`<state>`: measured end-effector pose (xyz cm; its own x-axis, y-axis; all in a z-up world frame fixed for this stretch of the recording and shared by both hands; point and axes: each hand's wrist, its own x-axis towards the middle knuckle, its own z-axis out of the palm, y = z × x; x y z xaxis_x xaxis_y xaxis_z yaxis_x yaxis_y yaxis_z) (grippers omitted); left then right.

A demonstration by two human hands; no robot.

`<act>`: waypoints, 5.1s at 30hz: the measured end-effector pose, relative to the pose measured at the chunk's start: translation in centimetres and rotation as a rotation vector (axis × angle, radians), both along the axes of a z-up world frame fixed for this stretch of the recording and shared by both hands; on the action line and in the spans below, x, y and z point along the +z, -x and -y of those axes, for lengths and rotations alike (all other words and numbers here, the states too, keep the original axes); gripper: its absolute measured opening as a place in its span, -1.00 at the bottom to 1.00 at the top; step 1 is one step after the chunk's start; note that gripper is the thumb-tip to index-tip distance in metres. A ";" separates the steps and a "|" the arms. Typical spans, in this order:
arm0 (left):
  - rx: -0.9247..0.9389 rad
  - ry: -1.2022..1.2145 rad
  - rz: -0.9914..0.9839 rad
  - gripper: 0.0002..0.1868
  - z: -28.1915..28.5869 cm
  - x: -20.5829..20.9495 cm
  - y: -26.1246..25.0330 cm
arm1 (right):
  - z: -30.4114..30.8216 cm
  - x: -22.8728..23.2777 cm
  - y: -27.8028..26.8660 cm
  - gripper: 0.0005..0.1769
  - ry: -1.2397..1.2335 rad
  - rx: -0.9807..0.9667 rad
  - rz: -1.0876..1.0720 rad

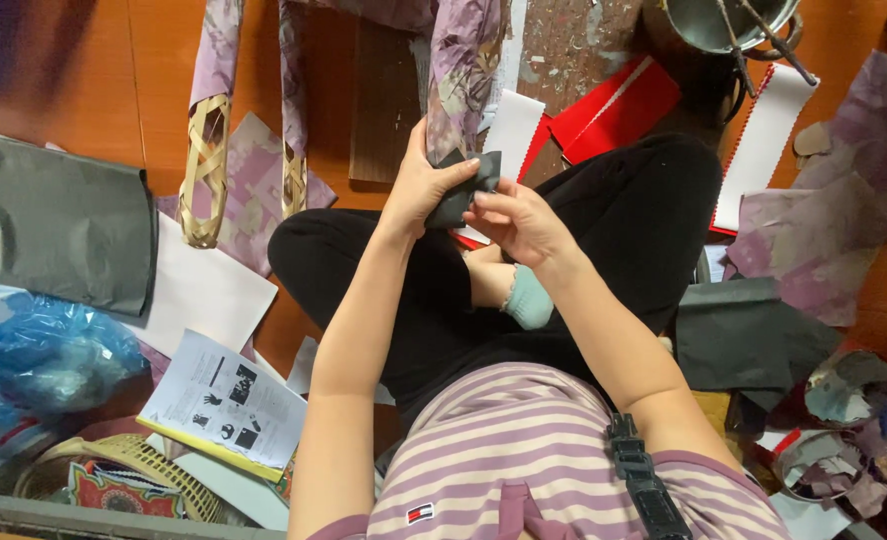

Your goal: Crafting a paper-mache giraffe by cutting and wrapping paper strips and tape around its legs

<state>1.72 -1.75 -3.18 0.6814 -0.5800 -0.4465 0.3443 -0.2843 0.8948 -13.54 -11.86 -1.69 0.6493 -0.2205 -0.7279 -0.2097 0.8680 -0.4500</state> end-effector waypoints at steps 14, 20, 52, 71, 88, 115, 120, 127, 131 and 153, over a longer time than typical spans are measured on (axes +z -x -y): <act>0.011 0.047 -0.055 0.10 -0.2 0.3 0.3 | -0.4 -3.2 -0.7 -0.68 0.167 -0.054 0.063; -0.027 0.045 -0.096 -0.01 -0.1 5.7 1.1 | 0.0 1.0 -2.9 -0.72 0.487 -0.040 0.071; 0.047 0.221 -0.546 -0.33 -0.7 -0.5 -0.3 | 2.4 -1.9 -6.1 -0.85 0.888 0.180 0.309; 0.033 0.148 -0.621 -0.76 -2.9 -2.5 -3.5 | 10.0 -3.3 11.2 -0.85 1.563 -0.288 -0.056; -0.018 0.187 -0.552 -0.53 -3.6 -2.8 -4.0 | 24.7 -25.8 35.6 -0.61 1.991 0.644 -0.836; -0.664 0.066 0.647 -0.38 -5.0 5.9 17.5 | 2.6 -0.8 20.2 -0.79 1.576 0.115 0.279; -0.639 -0.018 0.572 -0.67 -8.2 3.6 15.5 | 3.2 -2.8 22.3 -0.68 2.350 0.208 -0.140; -0.692 0.216 0.485 -0.78 -8.5 2.6 14.5 | 5.8 -0.7 26.9 -0.67 2.331 0.279 -0.358; -0.866 0.378 0.358 -0.79 -7.2 2.0 14.7 | 11.1 4.1 33.5 -0.75 2.418 0.498 -0.670; -0.707 -0.072 0.069 -0.47 -9.4 -1.2 10.0 | -1.7 -2.4 16.9 -0.79 1.515 0.807 0.110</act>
<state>-8.26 7.64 -4.38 0.1813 -0.8640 -0.4697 -0.0010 -0.4778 0.8785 -30.39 -10.13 -4.08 0.9617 -0.2337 -0.1431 -0.2599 -0.6122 -0.7468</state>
